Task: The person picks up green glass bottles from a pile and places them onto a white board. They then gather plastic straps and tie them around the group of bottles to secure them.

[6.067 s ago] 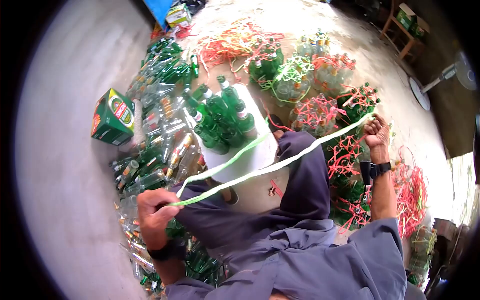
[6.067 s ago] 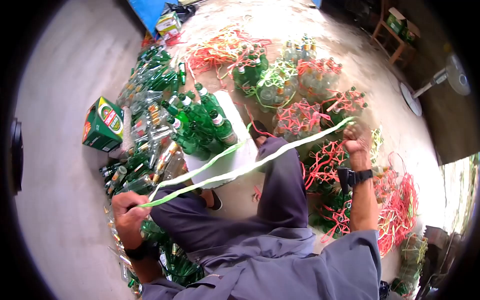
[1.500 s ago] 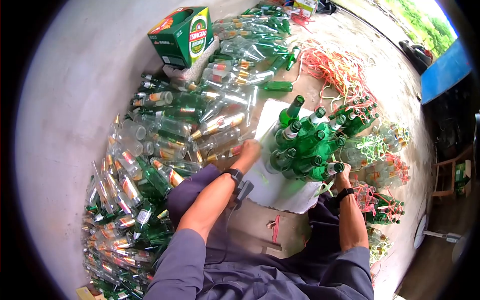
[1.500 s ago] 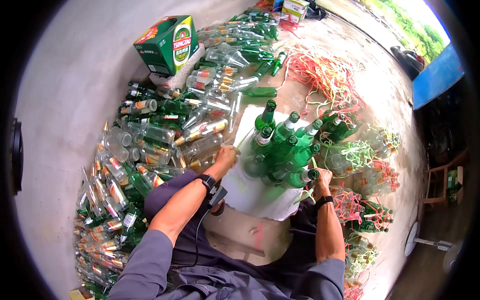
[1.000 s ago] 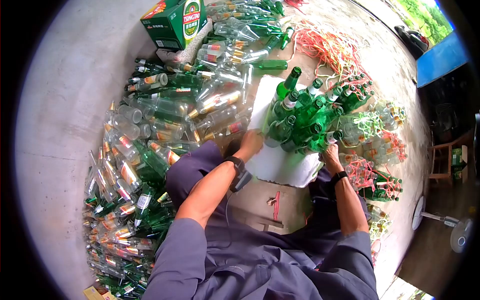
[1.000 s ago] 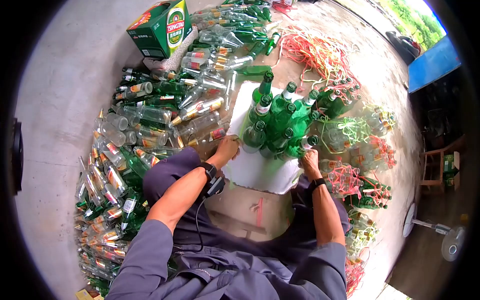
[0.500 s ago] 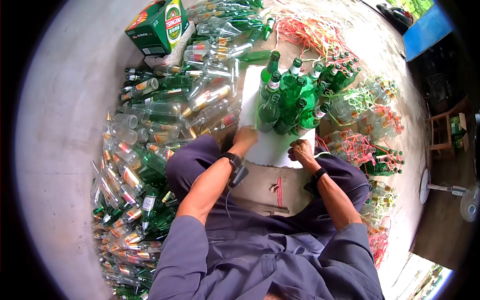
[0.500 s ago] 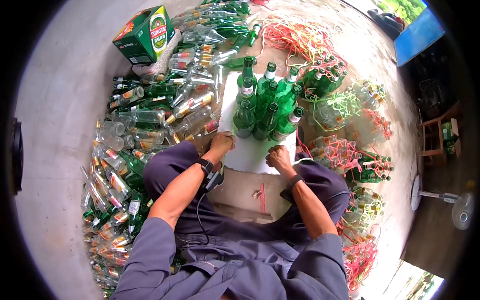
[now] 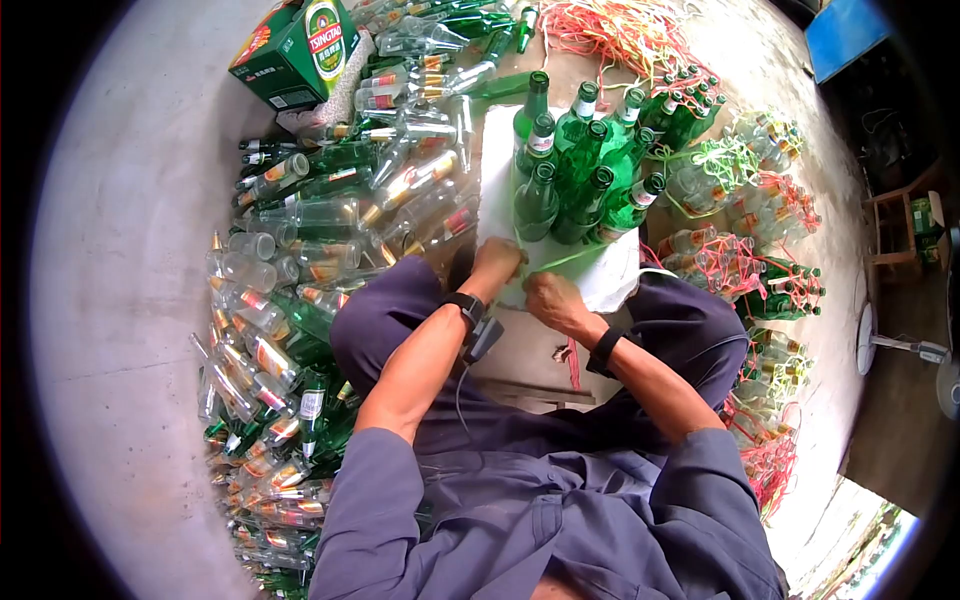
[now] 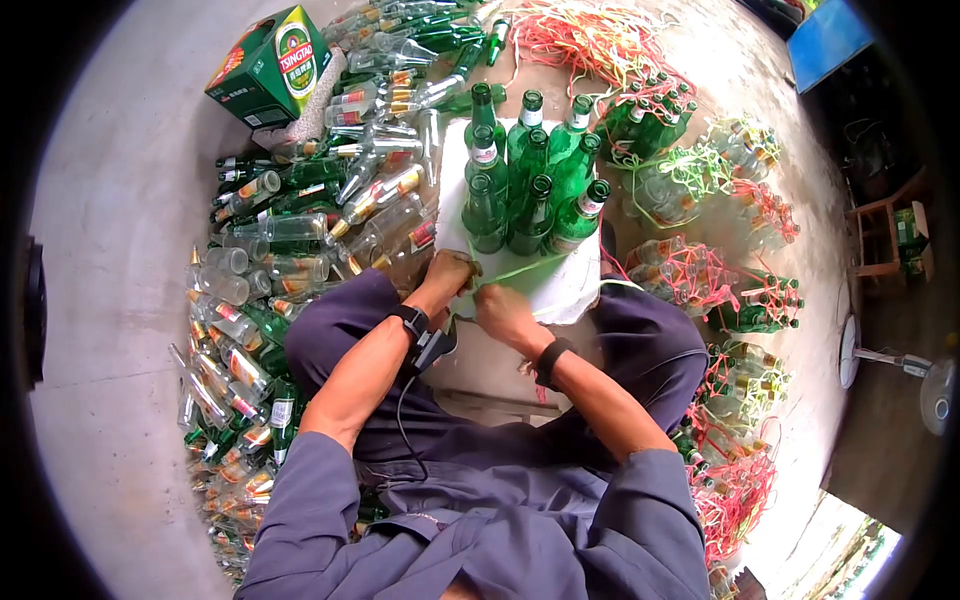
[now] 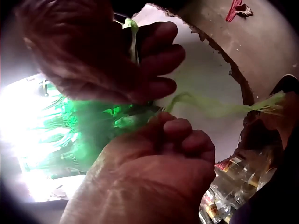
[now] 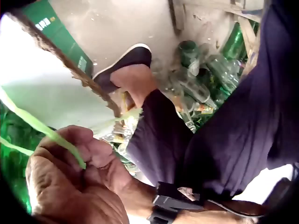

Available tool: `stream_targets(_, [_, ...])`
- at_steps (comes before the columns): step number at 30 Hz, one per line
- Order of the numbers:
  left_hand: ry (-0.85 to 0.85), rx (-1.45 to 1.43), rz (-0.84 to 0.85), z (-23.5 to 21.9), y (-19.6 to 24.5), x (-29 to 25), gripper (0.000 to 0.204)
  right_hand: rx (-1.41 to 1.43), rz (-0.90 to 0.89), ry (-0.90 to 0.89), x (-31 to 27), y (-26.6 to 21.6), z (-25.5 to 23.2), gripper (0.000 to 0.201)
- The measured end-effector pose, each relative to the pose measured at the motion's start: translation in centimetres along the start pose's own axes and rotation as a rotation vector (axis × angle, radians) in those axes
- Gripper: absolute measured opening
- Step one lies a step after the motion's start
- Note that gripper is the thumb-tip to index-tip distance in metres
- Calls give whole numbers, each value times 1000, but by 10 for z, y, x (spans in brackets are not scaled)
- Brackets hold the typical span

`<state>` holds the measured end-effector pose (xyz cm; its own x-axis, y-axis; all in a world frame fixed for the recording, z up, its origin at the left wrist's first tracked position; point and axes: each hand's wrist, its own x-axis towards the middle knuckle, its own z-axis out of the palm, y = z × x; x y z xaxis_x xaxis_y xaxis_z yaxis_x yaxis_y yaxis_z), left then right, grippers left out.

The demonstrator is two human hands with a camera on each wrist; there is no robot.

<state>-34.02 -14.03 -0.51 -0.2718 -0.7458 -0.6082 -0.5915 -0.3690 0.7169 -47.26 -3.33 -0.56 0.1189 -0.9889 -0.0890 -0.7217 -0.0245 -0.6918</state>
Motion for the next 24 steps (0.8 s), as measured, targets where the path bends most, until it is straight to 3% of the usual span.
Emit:
stream_targets(4, [75,54,111,6,-21,17,19,254,138,-97,11,-31,3,15])
stream_targets(6, [71,40,150,8,-23,17,18,307,-48,-5,16,-13,31,12])
stream_targets(8, [-58,-172,139,8,-9,0,16,346,-118,73,19,-6,50,11])
stream_targets(10, [-72,-255,117,11,-6,-4,17,384,-189,152,16,-2,60,11])
stream_targets(12, [-83,-339,97,11,-6,-5,18,501,181,-35,10,-1,65,8])
stream_targets(13, [-113,-312,83,7,-3,-8,20,503,182,-35,7,-10,55,8])
stream_targets(15, [-142,-287,68,7,-6,-7,21,1112,768,-196,0,-39,20,11])
stream_targets(16, [-150,-355,55,8,-9,-4,22,1112,770,-197,-6,-37,21,11])
stream_targets(18, [-158,-424,42,12,-15,1,23,1417,672,-183,-17,-31,19,24])
stream_targets(22, [-127,-439,40,11,-10,-5,25,1586,739,-132,-16,-38,2,40])
stream_targets(24, [-134,-415,67,11,-10,-6,24,1893,1041,-16,-11,-35,-3,35])
